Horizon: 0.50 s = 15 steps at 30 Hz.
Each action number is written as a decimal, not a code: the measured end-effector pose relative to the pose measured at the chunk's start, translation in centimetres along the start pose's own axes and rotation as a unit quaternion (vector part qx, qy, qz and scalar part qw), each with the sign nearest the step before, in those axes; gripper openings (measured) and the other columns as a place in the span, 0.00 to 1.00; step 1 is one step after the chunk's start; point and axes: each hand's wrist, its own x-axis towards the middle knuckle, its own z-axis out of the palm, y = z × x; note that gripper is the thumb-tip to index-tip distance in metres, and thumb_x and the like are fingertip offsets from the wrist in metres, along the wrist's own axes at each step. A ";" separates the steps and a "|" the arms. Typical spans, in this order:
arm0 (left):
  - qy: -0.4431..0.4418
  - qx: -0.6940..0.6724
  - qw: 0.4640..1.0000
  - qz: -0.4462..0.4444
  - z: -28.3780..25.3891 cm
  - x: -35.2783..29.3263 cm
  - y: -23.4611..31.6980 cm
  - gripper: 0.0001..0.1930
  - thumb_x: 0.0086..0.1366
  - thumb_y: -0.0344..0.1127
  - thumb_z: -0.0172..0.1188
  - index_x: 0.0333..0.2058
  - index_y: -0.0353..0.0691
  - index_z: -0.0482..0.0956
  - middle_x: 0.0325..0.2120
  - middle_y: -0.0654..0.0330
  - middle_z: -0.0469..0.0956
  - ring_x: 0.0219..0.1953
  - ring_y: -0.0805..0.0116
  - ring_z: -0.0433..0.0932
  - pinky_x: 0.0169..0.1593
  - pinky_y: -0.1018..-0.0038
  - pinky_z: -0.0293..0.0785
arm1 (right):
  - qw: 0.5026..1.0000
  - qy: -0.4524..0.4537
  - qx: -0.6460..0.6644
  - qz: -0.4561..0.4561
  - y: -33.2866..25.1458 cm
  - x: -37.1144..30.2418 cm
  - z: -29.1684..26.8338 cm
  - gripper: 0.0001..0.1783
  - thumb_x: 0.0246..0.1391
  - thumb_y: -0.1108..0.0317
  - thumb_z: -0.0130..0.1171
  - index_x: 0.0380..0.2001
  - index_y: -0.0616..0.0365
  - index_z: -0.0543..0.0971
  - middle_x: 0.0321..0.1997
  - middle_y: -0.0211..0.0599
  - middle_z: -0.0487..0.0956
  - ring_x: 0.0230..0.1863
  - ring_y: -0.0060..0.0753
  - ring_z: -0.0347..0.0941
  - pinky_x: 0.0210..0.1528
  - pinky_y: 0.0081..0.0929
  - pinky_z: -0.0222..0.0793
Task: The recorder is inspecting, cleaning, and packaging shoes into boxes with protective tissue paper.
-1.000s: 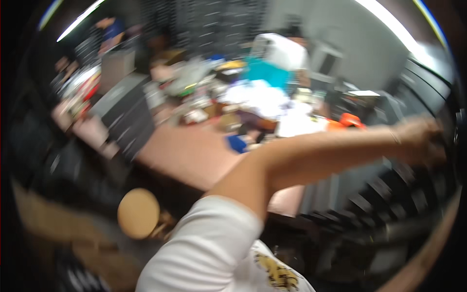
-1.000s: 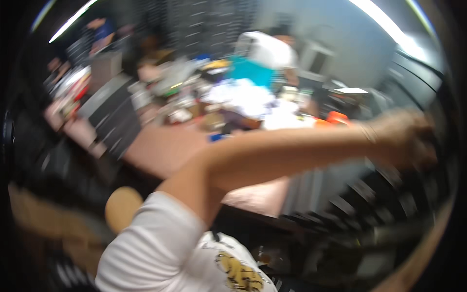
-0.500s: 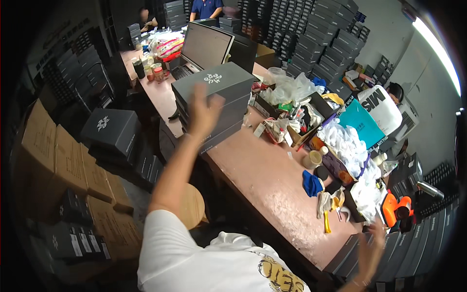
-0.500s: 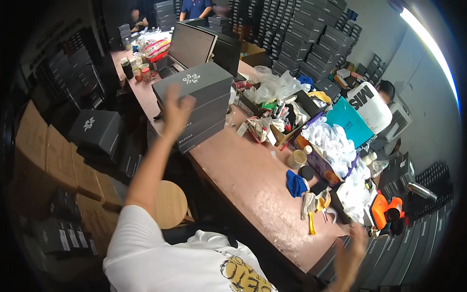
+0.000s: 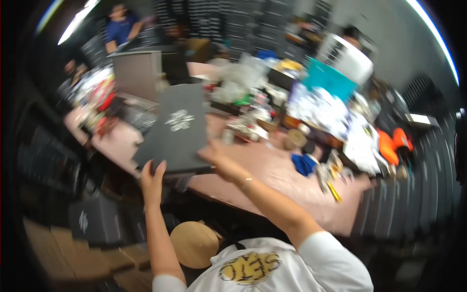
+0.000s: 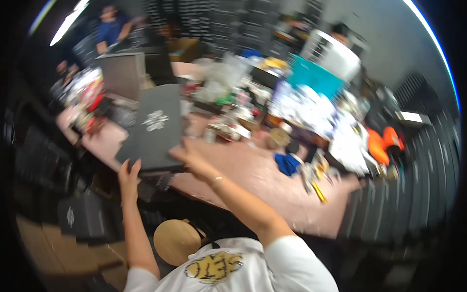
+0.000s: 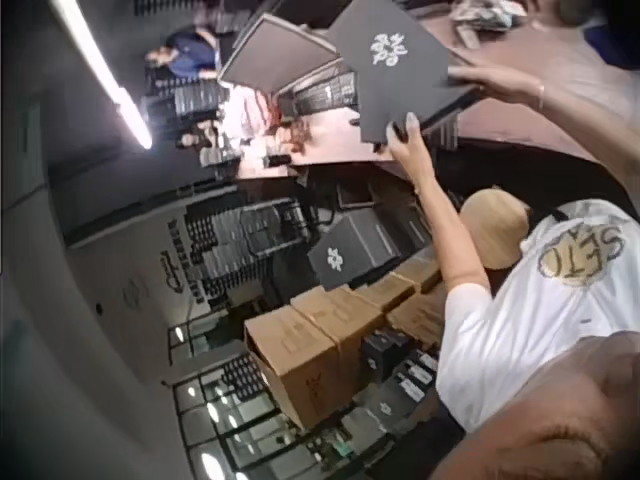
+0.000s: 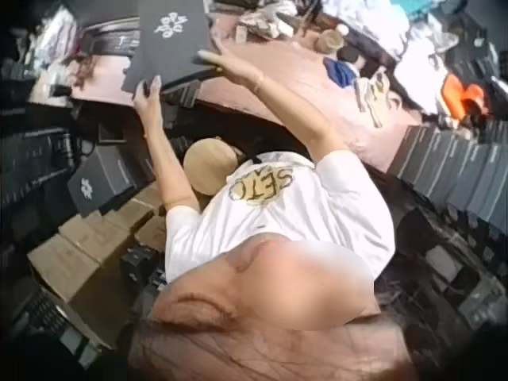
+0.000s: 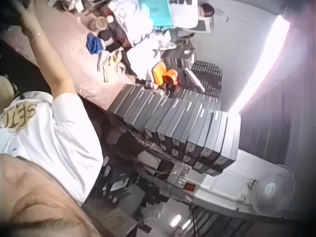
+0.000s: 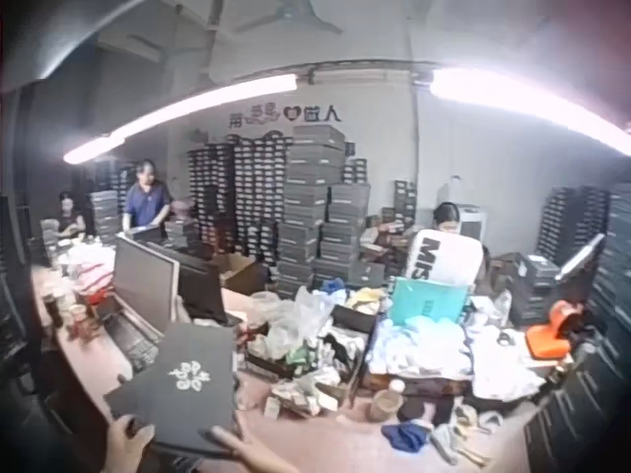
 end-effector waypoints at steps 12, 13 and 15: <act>-0.253 -0.048 0.930 -0.261 17.4 -17.0 -17.5 0.28 0.65 0.42 0.57 0.57 0.29 0.65 0.51 0.51 0.72 0.53 0.63 0.70 0.57 0.71 0.63 | 0.949 0.173 -0.172 0.200 8.9 -23.4 -17.7 0.42 0.53 0.55 0.61 0.67 0.52 0.54 0.59 0.50 0.69 0.54 0.41 0.70 0.53 0.35 0.66; -0.194 0.071 0.963 -0.174 18.6 -17.9 -20.0 0.26 0.66 0.44 0.55 0.55 0.29 0.67 0.49 0.50 0.74 0.51 0.60 0.72 0.56 0.69 0.65 | 0.909 0.185 -0.332 0.173 9.7 -23.5 -20.9 0.38 0.55 0.53 0.59 0.65 0.53 0.60 0.53 0.45 0.74 0.48 0.38 0.73 0.49 0.35 0.69; -0.166 0.094 0.963 -0.189 19.9 -18.3 -17.9 0.27 0.68 0.49 0.50 0.53 0.28 0.68 0.48 0.45 0.75 0.52 0.53 0.73 0.55 0.67 0.66 | 0.814 0.344 -0.422 0.201 6.1 -22.2 -25.5 0.34 0.52 0.55 0.61 0.59 0.59 0.68 0.45 0.51 0.77 0.43 0.45 0.73 0.47 0.38 0.69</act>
